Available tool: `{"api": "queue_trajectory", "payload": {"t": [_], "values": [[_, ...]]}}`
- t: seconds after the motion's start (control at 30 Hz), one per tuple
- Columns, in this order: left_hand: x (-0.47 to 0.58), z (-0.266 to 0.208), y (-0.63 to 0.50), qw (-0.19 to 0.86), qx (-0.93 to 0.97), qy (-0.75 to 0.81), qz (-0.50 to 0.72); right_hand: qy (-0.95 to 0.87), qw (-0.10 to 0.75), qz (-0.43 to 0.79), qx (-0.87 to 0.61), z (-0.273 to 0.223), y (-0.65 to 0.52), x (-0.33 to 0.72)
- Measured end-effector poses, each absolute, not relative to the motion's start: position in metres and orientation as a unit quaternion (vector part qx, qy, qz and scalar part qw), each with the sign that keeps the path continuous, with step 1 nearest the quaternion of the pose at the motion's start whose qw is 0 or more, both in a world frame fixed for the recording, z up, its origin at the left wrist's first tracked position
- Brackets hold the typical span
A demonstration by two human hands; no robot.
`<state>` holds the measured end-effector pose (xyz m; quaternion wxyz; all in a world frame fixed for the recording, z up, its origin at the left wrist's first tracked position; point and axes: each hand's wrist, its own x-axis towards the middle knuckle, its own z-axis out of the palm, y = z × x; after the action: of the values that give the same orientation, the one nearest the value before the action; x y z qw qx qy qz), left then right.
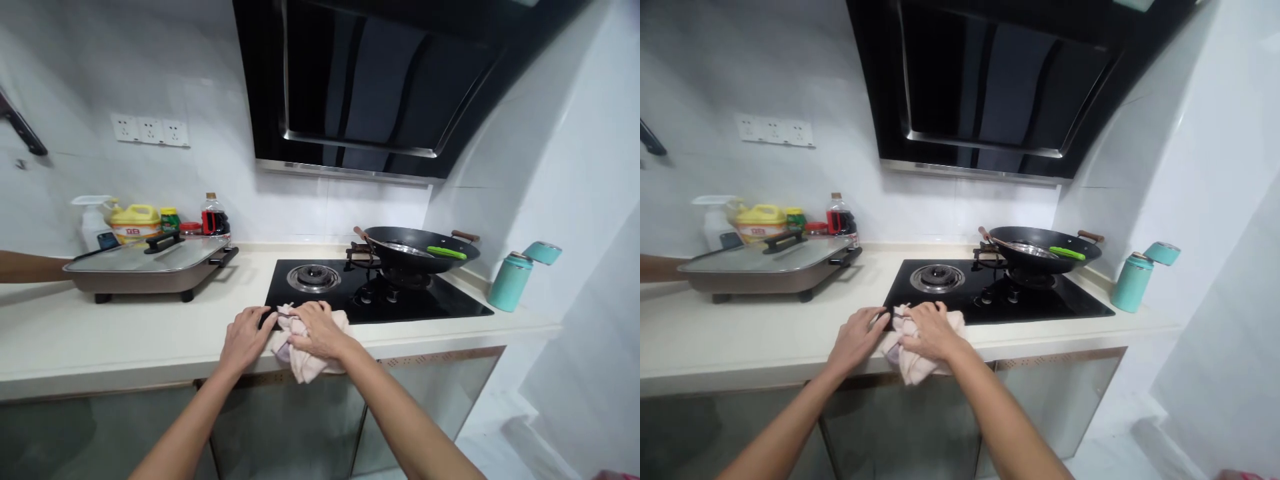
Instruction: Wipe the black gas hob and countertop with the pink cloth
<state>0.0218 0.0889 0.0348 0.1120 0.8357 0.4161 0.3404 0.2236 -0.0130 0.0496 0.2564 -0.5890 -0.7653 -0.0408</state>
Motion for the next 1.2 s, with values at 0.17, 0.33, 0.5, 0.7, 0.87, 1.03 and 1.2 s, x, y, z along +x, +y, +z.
{"api": "queue_trajectory", "payload": {"t": [0.17, 0.33, 0.5, 0.7, 0.87, 1.03, 1.2], "values": [[0.023, 0.04, 0.08, 0.108, 0.849, 0.418, 0.304, -0.717, 0.217, -0.085, -0.657, 0.045, -0.067, 0.298], [0.026, 0.039, 0.074, 0.099, 0.846, 0.415, 0.319, -0.597, 0.131, -0.187, -0.769, 0.028, -0.124, 0.387], [0.03, 0.034, 0.075, 0.081, 0.844, 0.417, 0.326, -0.44, 0.106, -0.16, -0.877, 0.019, -0.14, 0.413], [0.032, 0.036, 0.074, 0.087, 0.831, 0.431, 0.34, -0.485, 0.158, -0.097, -0.855, 0.036, -0.086, 0.327], [0.028, 0.035, 0.074, 0.09, 0.821, 0.424, 0.372, -0.6, 0.189, -0.054, -0.775, 0.051, -0.029, 0.22], [0.015, 0.031, 0.082, 0.088, 0.818, 0.38, 0.422, -0.696, 0.243, 0.013, -0.676, 0.055, 0.002, 0.18], [0.017, 0.045, 0.075, 0.044, 0.854, 0.324, 0.405, -0.672, 0.451, 0.032, -0.586, 0.056, -0.033, 0.262]]}}
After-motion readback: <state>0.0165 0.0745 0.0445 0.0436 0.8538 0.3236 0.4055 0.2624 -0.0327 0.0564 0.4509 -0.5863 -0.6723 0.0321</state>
